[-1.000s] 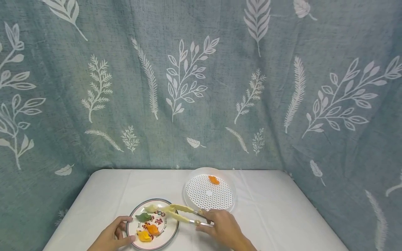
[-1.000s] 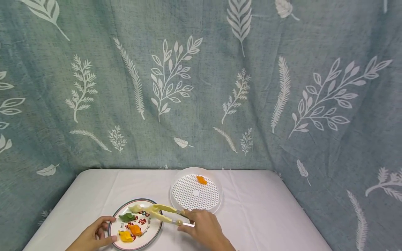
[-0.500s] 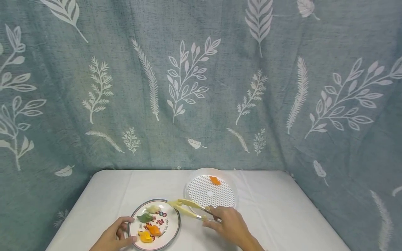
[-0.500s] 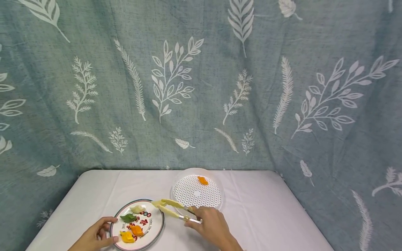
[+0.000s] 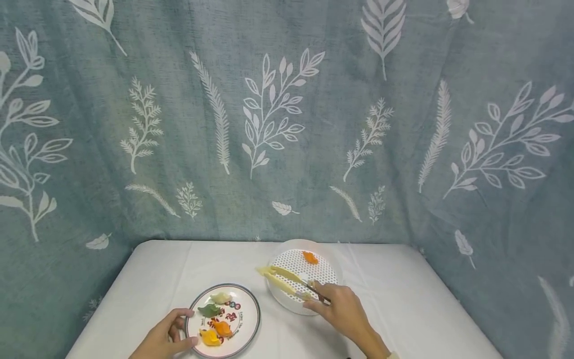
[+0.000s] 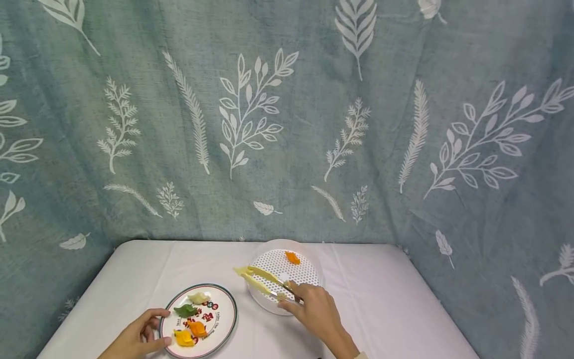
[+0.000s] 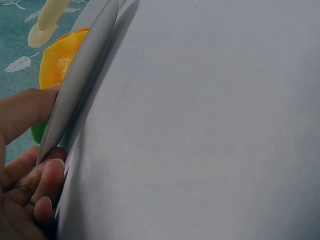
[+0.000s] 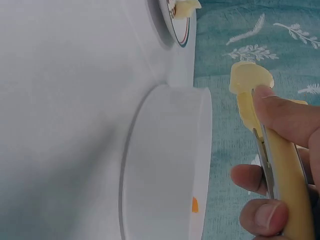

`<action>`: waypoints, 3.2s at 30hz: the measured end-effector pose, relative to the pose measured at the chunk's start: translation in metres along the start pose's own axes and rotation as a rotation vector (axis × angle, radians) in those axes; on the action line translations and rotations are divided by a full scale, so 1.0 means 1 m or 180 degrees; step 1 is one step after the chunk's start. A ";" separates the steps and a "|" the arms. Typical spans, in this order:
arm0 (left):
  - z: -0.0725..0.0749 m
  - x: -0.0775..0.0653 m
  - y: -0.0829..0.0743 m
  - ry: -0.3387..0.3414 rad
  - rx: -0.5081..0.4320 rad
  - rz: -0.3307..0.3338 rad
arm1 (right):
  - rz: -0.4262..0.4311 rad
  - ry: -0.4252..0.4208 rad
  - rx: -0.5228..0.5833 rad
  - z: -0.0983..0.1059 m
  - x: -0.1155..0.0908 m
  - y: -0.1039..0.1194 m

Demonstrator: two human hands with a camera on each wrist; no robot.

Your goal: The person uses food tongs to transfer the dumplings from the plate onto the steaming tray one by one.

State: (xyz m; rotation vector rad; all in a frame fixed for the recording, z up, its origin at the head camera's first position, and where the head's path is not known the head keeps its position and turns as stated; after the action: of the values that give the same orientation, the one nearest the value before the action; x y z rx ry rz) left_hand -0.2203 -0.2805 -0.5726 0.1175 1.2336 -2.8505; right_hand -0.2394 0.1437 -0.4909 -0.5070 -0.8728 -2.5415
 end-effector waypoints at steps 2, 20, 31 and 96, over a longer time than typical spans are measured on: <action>0.001 0.001 0.000 0.0017 -0.0031 -0.0012 | -0.0036 -0.0021 -0.0016 0.003 0.004 -0.003; 0.003 0.015 0.004 0.0044 -0.0032 -0.0115 | -0.0511 -0.0177 -0.0280 0.021 0.023 -0.040; -0.002 0.006 0.000 -0.0019 0.0001 0.0017 | -0.0722 -0.0198 -0.0388 0.014 0.028 -0.053; 0.000 0.002 0.011 0.0115 -0.0180 -0.0229 | -0.0689 -0.0233 -0.0278 0.012 0.019 -0.025</action>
State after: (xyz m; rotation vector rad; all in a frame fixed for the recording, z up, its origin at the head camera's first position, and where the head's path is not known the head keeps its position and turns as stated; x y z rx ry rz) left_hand -0.2220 -0.2883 -0.5807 0.1262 1.3514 -2.8831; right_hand -0.2648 0.1641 -0.4860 -0.5627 -0.8883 -2.7835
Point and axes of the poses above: each hand's wrist, its own x-axis towards the middle knuckle, its own z-axis out of the back of the hand, y = z × x, the point moved 1 cm from there along x, towards the middle knuckle, and after that the axes turned 11 degrees about x, right-handed, at the moved point
